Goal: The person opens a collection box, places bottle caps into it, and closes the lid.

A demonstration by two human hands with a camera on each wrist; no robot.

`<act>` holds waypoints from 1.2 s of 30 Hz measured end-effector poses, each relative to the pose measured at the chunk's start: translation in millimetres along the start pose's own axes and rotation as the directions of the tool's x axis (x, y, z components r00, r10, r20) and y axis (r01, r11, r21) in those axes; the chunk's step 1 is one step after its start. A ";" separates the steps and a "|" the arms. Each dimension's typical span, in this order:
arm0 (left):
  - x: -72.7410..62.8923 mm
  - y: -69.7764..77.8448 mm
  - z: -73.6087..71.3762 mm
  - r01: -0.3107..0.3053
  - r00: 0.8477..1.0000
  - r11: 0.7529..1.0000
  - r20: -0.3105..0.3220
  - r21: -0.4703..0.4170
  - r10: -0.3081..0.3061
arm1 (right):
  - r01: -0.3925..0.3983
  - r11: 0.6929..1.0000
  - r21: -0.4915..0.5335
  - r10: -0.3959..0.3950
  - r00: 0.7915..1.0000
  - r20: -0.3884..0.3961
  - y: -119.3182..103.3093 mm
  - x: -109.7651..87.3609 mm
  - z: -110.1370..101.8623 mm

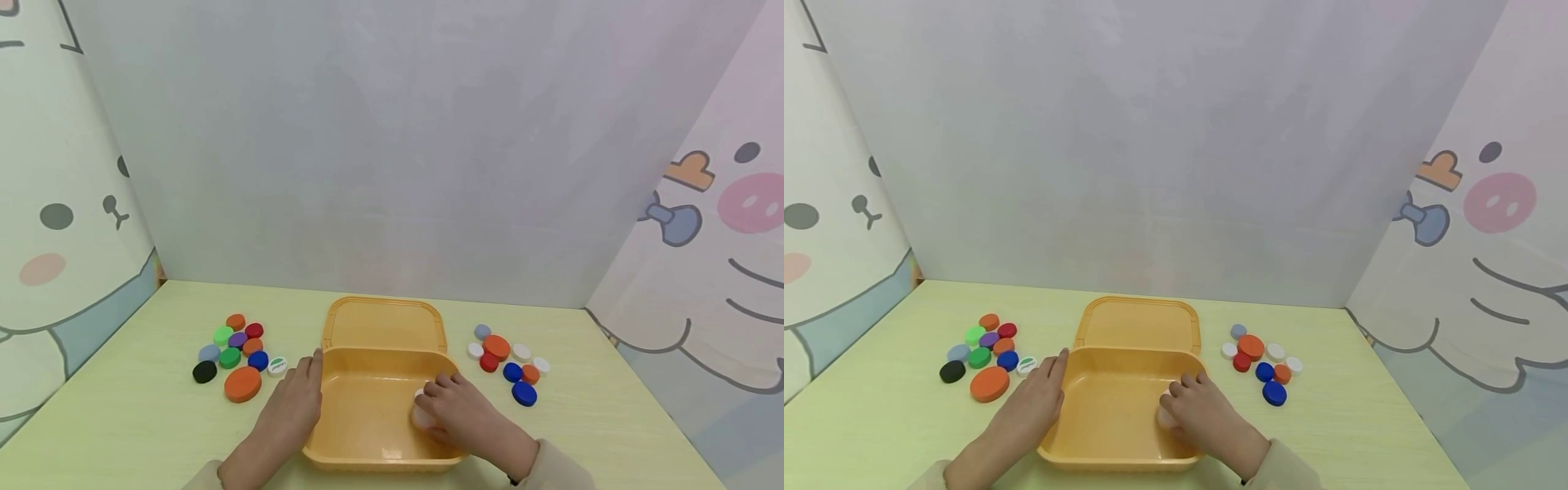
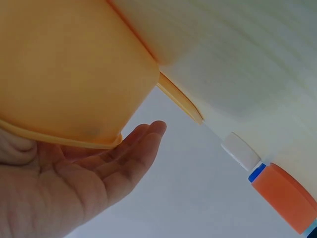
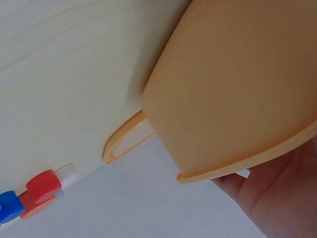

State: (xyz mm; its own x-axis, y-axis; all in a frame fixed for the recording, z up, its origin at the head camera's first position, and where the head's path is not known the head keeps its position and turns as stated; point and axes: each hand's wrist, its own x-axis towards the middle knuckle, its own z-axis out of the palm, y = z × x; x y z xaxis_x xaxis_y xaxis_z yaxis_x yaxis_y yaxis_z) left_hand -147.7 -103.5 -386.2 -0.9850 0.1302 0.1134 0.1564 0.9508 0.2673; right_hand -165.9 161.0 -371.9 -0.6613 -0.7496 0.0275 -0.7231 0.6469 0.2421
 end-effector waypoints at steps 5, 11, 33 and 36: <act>-0.4 0.2 -0.1 -0.009 1.000 1.000 -0.008 0.005 0.009 | 0.018 1.000 0.012 -0.018 1.000 -0.009 -0.1 0.5 0.5; -0.6 0.8 -0.7 -0.009 1.000 1.000 -0.015 -0.002 0.009 | 0.036 0.998 0.055 -0.036 0.999 0.001 -0.3 1.0 -0.2; -0.4 2.0 -1.3 0.015 0.999 1.000 0.034 -0.007 -0.015 | 0.022 0.999 0.049 -0.024 0.999 0.028 4.2 2.2 -2.9; -0.5 2.1 -1.2 0.016 0.999 1.000 0.033 -0.005 -0.016 | 0.013 1.000 0.028 -0.013 1.000 0.006 8.0 1.8 -7.3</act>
State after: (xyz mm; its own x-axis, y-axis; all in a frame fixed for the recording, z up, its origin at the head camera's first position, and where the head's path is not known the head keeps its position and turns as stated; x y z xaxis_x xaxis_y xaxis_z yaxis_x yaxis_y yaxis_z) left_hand -146.8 -101.9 -384.5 -0.9892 0.1245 0.0776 0.1413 0.9514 0.2736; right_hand -171.5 163.8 -362.9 -0.6530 -0.7571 0.0181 -0.7369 0.6407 0.2156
